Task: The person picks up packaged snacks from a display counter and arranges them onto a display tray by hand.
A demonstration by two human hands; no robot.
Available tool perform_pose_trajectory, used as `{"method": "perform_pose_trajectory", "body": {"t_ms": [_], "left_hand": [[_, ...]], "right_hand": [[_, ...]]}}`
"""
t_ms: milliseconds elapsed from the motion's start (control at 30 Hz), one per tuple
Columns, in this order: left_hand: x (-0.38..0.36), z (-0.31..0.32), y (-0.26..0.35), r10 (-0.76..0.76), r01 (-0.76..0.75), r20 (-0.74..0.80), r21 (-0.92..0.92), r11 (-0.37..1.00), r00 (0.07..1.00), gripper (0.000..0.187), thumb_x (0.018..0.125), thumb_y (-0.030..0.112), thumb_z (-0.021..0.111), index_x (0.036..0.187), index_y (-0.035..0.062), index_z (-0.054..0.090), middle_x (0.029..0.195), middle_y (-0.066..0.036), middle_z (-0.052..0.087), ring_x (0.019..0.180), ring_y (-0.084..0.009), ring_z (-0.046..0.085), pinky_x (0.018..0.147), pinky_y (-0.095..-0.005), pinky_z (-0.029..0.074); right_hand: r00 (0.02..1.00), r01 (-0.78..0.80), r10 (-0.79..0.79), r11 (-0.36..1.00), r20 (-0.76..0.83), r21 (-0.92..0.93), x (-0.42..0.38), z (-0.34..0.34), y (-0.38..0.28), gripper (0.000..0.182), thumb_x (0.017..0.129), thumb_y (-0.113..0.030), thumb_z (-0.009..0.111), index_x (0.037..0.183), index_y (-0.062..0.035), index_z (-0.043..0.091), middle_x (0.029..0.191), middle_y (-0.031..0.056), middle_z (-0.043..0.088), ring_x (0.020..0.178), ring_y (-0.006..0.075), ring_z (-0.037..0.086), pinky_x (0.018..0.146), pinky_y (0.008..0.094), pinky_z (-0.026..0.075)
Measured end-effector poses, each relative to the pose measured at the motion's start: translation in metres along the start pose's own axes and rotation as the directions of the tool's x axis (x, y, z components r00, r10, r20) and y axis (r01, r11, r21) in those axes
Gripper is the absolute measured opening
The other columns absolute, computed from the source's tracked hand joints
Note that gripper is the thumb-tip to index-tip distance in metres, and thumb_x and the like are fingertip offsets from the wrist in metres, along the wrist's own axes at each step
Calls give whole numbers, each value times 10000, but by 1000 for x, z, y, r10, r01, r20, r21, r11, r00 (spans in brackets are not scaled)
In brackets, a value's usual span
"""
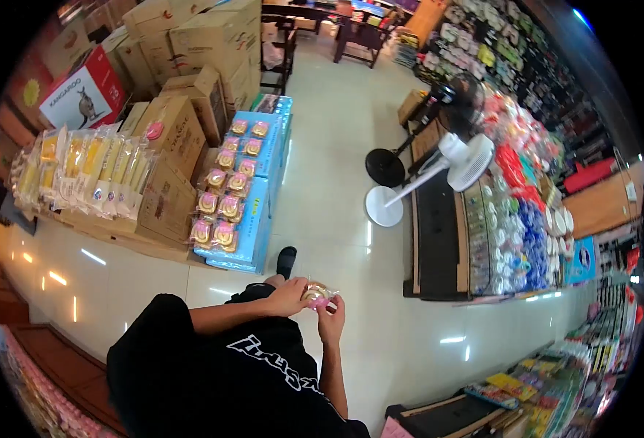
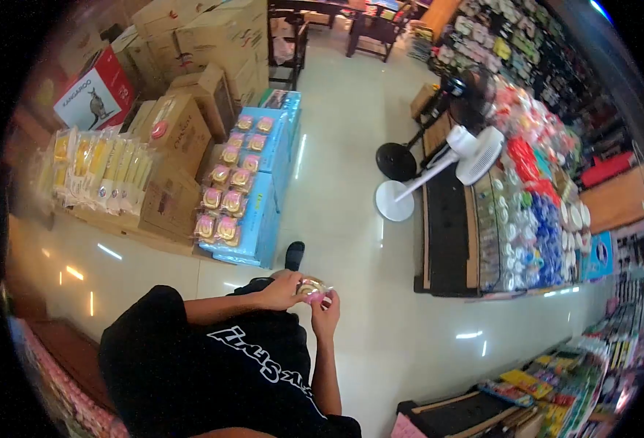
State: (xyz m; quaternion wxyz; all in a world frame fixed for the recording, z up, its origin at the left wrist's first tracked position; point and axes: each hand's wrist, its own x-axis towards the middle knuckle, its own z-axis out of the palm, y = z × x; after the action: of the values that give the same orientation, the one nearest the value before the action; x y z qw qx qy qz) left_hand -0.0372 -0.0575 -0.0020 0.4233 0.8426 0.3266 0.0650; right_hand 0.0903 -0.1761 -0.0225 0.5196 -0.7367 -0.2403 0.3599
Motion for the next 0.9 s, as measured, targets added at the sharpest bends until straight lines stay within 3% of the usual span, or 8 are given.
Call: {"method": "perform_pose_trajectory", "body": {"t_ms": [100, 233, 367, 433, 533, 667, 767, 900], "left_hand": [[43, -7, -16, -68, 67, -32, -23, 997, 997, 521, 818, 363, 661, 1097, -36, 475, 1082, -262, 533, 1028, -399, 521, 881, -467, 415], [103, -39, -27, -147, 136, -54, -159, 978, 988, 498, 819, 340, 660, 1071, -43, 465, 1081, -274, 530, 1013, -411, 535, 870, -470, 428], [154, -65, -55, -209, 153, -190, -276, 949, 959, 469, 819, 273, 656, 1078, -56, 445, 1077, -273, 535, 1019, -422, 537, 884, -464, 435], [170, -71, -73, -236, 147, -292, -295, 944, 927, 452, 815, 234, 655, 1088, -56, 441, 1058, -275, 538, 1012, -429, 535, 875, -466, 440], [188, -93, -90, -422, 266, -331, -424, 866, 844, 437, 822, 223, 644, 1088, -56, 439, 1043, -286, 535, 1004, -437, 534, 855, -468, 444], [197, -120, -109, -475, 235, -481, -477, 847, 737, 497, 813, 155, 617, 1168, -76, 356, 1046, -328, 525, 976, -471, 537, 834, -494, 452], [207, -129, -128, -613, 304, -482, -574, 761, 626, 482, 823, 149, 609, 1174, -60, 353, 1050, -327, 521, 975, -479, 533, 845, -498, 447], [223, -143, -156, -734, 349, -536, -652, 674, 417, 513, 821, 202, 642, 1201, -25, 381, 1099, -306, 505, 1047, -461, 503, 883, -480, 432]], "right_hand": [[999, 24, -24, 1000, 45, 4, 48, 11, -16, 562, 819, -165, 674, 1271, 58, 423, 1161, 153, 539, 960, 217, 572, 794, 312, 503], [977, 212, -196, 928, 83, -308, 129, 24, -22, 625, 821, -183, 694, 1298, 81, 388, 1163, 164, 532, 946, 213, 577, 793, 304, 500], [970, 188, -111, 908, 217, -374, 196, 56, -71, 665, 815, -167, 695, 1323, 93, 355, 1208, 191, 502, 982, 236, 572, 810, 332, 502], [938, 258, -134, 886, 319, -386, 226, 75, -87, 666, 815, -151, 689, 1327, 97, 343, 1218, 197, 488, 994, 241, 567, 814, 335, 503], [901, 278, -94, 876, 424, -395, 263, 110, -105, 653, 811, -108, 674, 1325, 104, 331, 1223, 198, 462, 991, 248, 561, 801, 329, 506], [795, 410, -161, 853, 584, -322, 307, 159, -121, 620, 814, -97, 662, 1311, 95, 345, 1210, 187, 448, 976, 244, 557, 762, 318, 512], [710, 494, -192, 822, 677, -285, 338, 193, -115, 604, 820, -106, 652, 1310, 82, 354, 1198, 187, 450, 980, 249, 555, 744, 314, 517], [567, 593, -225, 779, 792, -203, 373, 243, -127, 562, 813, -215, 646, 1241, 75, 427, 1105, 260, 502, 996, 394, 520, 876, 428, 435]]}}
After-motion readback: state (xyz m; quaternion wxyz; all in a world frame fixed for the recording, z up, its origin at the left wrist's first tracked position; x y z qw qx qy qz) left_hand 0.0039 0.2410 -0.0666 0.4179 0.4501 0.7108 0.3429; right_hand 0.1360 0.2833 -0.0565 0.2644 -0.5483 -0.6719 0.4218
